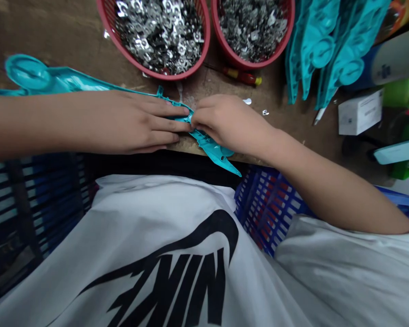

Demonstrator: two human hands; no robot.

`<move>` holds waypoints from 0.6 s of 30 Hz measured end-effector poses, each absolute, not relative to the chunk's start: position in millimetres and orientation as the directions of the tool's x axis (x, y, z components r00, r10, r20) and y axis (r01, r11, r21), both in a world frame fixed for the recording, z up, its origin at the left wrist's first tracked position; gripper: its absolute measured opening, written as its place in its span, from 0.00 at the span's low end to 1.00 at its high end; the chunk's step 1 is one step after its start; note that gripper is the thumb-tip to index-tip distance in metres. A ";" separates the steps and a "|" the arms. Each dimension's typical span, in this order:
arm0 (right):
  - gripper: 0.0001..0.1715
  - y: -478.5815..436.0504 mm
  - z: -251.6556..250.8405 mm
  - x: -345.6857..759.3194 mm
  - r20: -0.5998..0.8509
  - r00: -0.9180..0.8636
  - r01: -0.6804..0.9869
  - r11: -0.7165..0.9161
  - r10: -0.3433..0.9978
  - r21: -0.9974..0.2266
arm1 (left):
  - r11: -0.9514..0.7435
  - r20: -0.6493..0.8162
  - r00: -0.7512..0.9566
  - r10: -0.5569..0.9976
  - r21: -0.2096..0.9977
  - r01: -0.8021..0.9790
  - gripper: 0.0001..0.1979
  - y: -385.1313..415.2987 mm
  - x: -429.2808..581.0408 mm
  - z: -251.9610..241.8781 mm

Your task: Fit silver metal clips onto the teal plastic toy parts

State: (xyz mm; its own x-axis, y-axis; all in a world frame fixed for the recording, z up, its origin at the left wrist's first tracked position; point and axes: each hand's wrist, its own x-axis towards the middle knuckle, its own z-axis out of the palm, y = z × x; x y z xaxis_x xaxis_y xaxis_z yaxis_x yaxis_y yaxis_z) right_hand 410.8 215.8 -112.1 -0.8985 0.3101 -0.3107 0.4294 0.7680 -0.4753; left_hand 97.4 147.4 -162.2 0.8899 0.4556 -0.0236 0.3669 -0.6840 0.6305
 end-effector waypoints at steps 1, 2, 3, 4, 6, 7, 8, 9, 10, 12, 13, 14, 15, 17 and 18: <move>0.26 215.6 -110.8 409.7 -0.322 -0.894 0.437 0.765 0.311 -0.473 | -0.687 -0.014 0.889 0.459 0.629 0.364 0.20 147.5 97.0 -162.8; 0.26 215.5 -109.8 409.1 -0.332 -0.890 0.443 0.762 0.312 -0.472 | -0.692 -0.001 0.888 0.460 0.626 0.359 0.19 147.5 96.5 -163.5; 0.26 215.4 -109.0 408.6 -0.336 -0.888 0.446 0.761 0.313 -0.471 | -0.697 0.014 0.888 0.460 0.625 0.352 0.18 147.5 96.0 -164.3; 0.26 215.1 -108.2 408.0 -0.339 -0.887 0.448 0.762 0.314 -0.468 | -0.702 0.030 0.887 0.461 0.624 0.344 0.17 147.6 95.5 -165.1; 0.26 213.9 -105.7 406.1 -0.349 -0.882 0.453 0.769 0.316 -0.450 | -0.714 0.053 0.887 0.459 0.616 0.333 0.15 147.8 94.6 -166.3; 0.26 213.1 -104.0 404.5 -0.361 -0.877 0.459 0.774 0.317 -0.436 | -0.726 0.051 0.891 0.452 0.602 0.333 0.15 148.0 94.4 -166.5; 0.26 212.2 -102.0 402.5 -0.377 -0.871 0.464 0.780 0.316 -0.419 | -0.739 0.039 0.897 0.440 0.583 0.337 0.15 148.2 94.4 -166.4; 0.26 211.2 -99.9 400.3 -0.394 -0.864 0.469 0.788 0.314 -0.399 | -0.750 0.017 0.904 0.427 0.565 0.344 0.15 148.4 94.8 -165.9; 0.27 210.3 -97.8 398.1 -0.410 -0.857 0.470 0.798 0.312 -0.376 | -0.756 -0.008 0.909 0.417 0.551 0.352 0.16 148.7 95.3 -165.2; 0.28 208.6 -94.3 394.1 -0.438 -0.846 0.468 0.818 0.305 -0.334 | -0.750 -0.046 0.909 0.414 0.548 0.370 0.16 149.1 96.9 -163.3; 0.28 207.8 -93.4 392.7 -0.449 -0.840 0.469 0.825 0.305 -0.316 | -0.739 -0.053 0.904 0.424 0.557 0.379 0.15 149.3 97.7 -162.4; 0.28 207.2 -93.2 392.0 -0.453 -0.835 0.474 0.827 0.312 -0.302 | -0.727 -0.051 0.897 0.440 0.566 0.389 0.15 149.4 98.4 -161.7; 0.27 206.6 -93.7 391.9 -0.454 -0.831 0.480 0.826 0.321 -0.295 | -0.713 -0.044 0.886 0.462 0.576 0.401 0.14 149.5 98.9 -161.3; 0.26 205.9 -96.8 393.6 -0.459 -0.823 0.495 0.817 0.333 -0.295 | -0.688 -0.030 0.865 0.501 0.593 0.419 0.13 149.6 99.1 -161.5; 0.25 205.7 -98.9 395.1 -0.456 -0.823 0.499 0.813 0.337 -0.300 | -0.684 -0.029 0.862 0.506 0.596 0.421 0.13 149.6 98.9 -162.0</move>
State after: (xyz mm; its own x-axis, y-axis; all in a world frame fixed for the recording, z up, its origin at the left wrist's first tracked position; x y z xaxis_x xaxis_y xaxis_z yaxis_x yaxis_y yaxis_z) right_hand 395.1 205.7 -98.9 -0.8235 0.3369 -0.4564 0.4988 0.8132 -0.2997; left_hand 98.9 149.6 -162.0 0.8623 0.5056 -0.0293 0.4212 -0.6838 0.5958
